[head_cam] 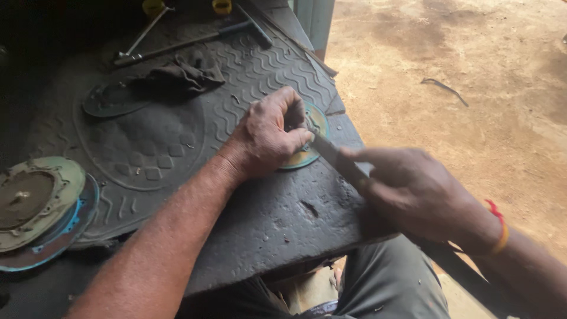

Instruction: The person holds a circular metal part on a workbench and uses a metal file to smooth its edges. The person rotates the part and files different sections repeatedly.

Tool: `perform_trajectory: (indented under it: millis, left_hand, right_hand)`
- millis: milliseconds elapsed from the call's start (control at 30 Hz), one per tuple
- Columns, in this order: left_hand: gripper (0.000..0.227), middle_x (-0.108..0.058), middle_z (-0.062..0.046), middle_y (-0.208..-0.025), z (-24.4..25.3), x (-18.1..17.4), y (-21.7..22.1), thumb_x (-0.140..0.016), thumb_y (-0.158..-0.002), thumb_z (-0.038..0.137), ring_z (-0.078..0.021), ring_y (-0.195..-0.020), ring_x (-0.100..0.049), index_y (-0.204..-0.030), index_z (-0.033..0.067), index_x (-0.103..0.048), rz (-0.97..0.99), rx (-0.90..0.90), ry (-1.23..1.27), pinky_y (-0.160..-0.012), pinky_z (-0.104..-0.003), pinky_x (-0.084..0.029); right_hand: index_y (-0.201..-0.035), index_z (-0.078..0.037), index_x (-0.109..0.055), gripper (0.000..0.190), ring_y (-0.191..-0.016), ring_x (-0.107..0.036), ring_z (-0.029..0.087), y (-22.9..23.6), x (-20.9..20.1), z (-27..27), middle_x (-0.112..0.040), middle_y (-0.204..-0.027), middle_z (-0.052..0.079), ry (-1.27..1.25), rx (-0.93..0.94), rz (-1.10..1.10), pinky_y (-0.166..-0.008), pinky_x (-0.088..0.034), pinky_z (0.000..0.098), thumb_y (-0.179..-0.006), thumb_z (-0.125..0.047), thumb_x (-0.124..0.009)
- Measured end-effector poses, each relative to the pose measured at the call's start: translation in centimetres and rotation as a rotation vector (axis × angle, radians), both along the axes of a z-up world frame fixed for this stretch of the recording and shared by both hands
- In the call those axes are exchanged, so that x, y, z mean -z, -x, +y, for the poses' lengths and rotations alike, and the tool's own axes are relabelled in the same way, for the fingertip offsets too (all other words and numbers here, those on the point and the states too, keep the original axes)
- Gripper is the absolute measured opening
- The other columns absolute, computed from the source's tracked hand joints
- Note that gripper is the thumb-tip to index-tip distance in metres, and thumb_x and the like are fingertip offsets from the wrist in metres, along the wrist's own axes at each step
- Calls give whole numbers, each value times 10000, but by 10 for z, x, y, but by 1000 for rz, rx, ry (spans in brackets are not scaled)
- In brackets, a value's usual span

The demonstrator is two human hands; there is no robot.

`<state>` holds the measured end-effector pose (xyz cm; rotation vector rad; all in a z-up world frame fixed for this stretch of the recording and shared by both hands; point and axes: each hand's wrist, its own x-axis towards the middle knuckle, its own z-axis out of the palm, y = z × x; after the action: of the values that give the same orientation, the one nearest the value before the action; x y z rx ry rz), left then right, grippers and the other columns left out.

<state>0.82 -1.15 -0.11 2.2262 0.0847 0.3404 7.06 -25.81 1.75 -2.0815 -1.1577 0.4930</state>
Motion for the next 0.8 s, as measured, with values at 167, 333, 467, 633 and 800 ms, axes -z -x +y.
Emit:
perform_trajectory:
  millis: [167, 333, 467, 633, 800]
  left_hand:
    - [193, -684, -48, -797, 1, 0, -3, -726, -793, 192, -159, -780, -682, -881, 72, -604, -40, 1, -12, -731, -341, -568]
    - [191, -692, -62, -800, 2, -2, -2, -718, -789, 190, -159, -782, -690, -888, 73, -603, -10, -36, 0, -732, -344, -568]
    - [187, -698, -68, -822, 1, -1, -4, -697, -795, 180, -163, -802, -694, -906, 63, -600, -40, -21, 5, -749, -348, -577]
    - [193, -713, -76, -882, 5, 5, -4, -684, -831, 179, -167, -861, -699, -964, 57, -615, -42, -54, 81, -798, -336, -578]
    - [238, -689, -101, -1058, 19, 16, -9, -679, -867, 110, -157, -971, -663, -1083, 28, -622, -188, 11, 540, -831, -311, -590]
  right_hand:
    - [-1404, -152, -696, 480, -588, -688, 200, -1, 0, -6, -730, -721, 117, 201, 218, -43, -594, -561, 362, -928, -187, -648]
    - [-1401, -119, -651, 491, -568, -692, 124, -3, 3, -8, -780, -765, 19, 18, 33, 74, -564, -568, 319, -911, -137, -617]
    - [-1342, -130, -694, 471, -508, -604, 117, -6, 7, -15, -731, -620, 47, 57, 139, 11, -495, -514, 318, -873, -126, -652]
    - [-1358, -132, -702, 484, -505, -472, 101, -7, 8, -20, -611, -563, 68, 89, 73, 205, -454, -431, 306, -878, -97, -657]
    - [-1405, -42, -664, 500, -586, -541, 76, 1, 7, -22, -681, -714, 47, -293, 270, 365, -488, -449, 266, -906, -53, -631]
